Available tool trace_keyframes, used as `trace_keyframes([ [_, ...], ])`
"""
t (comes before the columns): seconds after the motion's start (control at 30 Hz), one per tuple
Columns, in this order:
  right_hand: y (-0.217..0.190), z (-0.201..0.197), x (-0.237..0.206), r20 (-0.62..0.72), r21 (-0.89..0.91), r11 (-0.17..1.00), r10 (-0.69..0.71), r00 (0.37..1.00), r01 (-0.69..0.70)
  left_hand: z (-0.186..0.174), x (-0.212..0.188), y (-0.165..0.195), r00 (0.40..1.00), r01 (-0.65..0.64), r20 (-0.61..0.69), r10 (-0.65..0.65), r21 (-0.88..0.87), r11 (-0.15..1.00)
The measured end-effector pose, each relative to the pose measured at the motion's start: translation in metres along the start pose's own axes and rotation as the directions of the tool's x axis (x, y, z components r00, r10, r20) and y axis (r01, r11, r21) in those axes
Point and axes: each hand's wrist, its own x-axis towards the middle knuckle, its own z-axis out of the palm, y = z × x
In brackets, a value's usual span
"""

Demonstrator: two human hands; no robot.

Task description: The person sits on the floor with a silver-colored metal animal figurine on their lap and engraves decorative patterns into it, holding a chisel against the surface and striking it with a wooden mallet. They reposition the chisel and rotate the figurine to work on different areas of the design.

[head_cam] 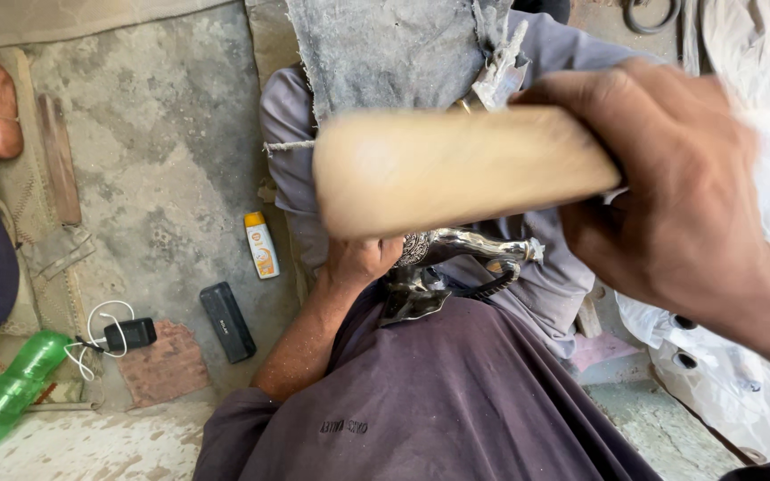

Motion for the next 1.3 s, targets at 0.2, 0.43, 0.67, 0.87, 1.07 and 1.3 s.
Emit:
trace_keyframes([
  [0.2,-0.013,-0.003,0.020,0.056,-0.503,0.852,-0.134,0.989,0.144,0.004,-0.007,-0.003,0.993,0.109,-0.026,-0.113,-0.128,0.986],
  [0.43,-0.018,-0.001,0.017,0.077,-0.680,0.674,-0.327,0.942,0.290,-0.005,-0.005,-0.008,0.996,0.080,-0.024,-0.085,-0.173,0.982],
  [0.67,-0.026,0.005,0.029,0.010,-0.430,0.882,-0.209,0.978,0.193,-0.009,0.001,-0.008,0.995,0.096,-0.010,-0.099,-0.172,0.980],
  [0.87,-0.034,0.006,0.036,0.034,-0.574,0.784,-0.267,0.963,0.238,-0.008,-0.001,-0.007,0.991,0.134,-0.003,-0.137,-0.215,0.968],
  [1.07,-0.029,0.007,0.031,0.130,-0.668,0.684,-0.279,0.951,0.292,-0.006,0.003,-0.008,0.991,0.134,0.021,-0.134,-0.263,0.956],
  [1.3,-0.016,0.009,0.024,0.087,-0.516,0.838,-0.153,0.984,0.176,-0.006,-0.003,-0.008,0.987,0.163,0.033,-0.160,-0.273,0.948],
])
